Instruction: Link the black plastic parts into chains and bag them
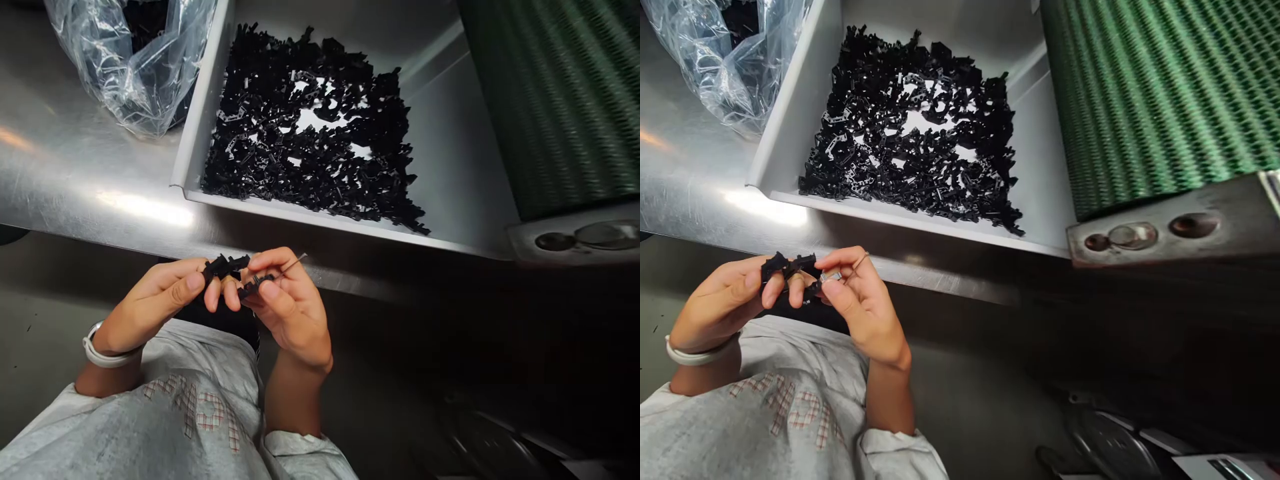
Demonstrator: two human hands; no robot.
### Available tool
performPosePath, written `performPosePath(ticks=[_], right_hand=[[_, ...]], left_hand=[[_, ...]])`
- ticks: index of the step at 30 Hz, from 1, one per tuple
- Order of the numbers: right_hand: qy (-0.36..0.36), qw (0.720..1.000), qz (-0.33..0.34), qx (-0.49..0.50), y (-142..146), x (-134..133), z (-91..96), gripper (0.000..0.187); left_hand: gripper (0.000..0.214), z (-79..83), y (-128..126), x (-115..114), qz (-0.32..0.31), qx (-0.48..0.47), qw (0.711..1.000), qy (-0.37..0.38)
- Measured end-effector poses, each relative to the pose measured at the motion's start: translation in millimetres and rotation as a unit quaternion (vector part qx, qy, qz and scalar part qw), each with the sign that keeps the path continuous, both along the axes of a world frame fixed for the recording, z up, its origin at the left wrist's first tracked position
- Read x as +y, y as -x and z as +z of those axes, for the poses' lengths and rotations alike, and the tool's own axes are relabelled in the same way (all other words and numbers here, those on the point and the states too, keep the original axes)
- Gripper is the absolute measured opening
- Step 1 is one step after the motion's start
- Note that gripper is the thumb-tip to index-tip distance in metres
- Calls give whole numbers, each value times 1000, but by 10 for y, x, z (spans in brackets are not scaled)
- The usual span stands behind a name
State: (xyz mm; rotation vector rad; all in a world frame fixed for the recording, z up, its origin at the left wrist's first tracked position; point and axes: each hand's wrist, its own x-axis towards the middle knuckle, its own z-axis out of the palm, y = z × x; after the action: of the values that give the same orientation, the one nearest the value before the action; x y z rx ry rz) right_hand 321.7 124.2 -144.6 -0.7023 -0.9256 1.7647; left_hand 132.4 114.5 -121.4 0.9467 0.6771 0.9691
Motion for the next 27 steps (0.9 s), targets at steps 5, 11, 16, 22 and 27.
performPosePath(ticks=[5,11,16,22,27], right_hand=[[37,997,24,63,24,-3,36,14],[5,999,-12,32,65,-23,41,19],[-25,998,-53,-24,83,-27,25,20],[14,998,-54,-41,101,5,39,27],[-12,995,-80,-65,130,-4,87,29]], left_hand=[[32,30,-42,-1,-2,-58,997,56],[31,51,-21,-56,24,-7,1000,17],[32,49,-29,-59,22,-4,1000,10],[31,37,-55,0,-1,-76,994,76],[31,36,-81,1,24,-97,989,105]])
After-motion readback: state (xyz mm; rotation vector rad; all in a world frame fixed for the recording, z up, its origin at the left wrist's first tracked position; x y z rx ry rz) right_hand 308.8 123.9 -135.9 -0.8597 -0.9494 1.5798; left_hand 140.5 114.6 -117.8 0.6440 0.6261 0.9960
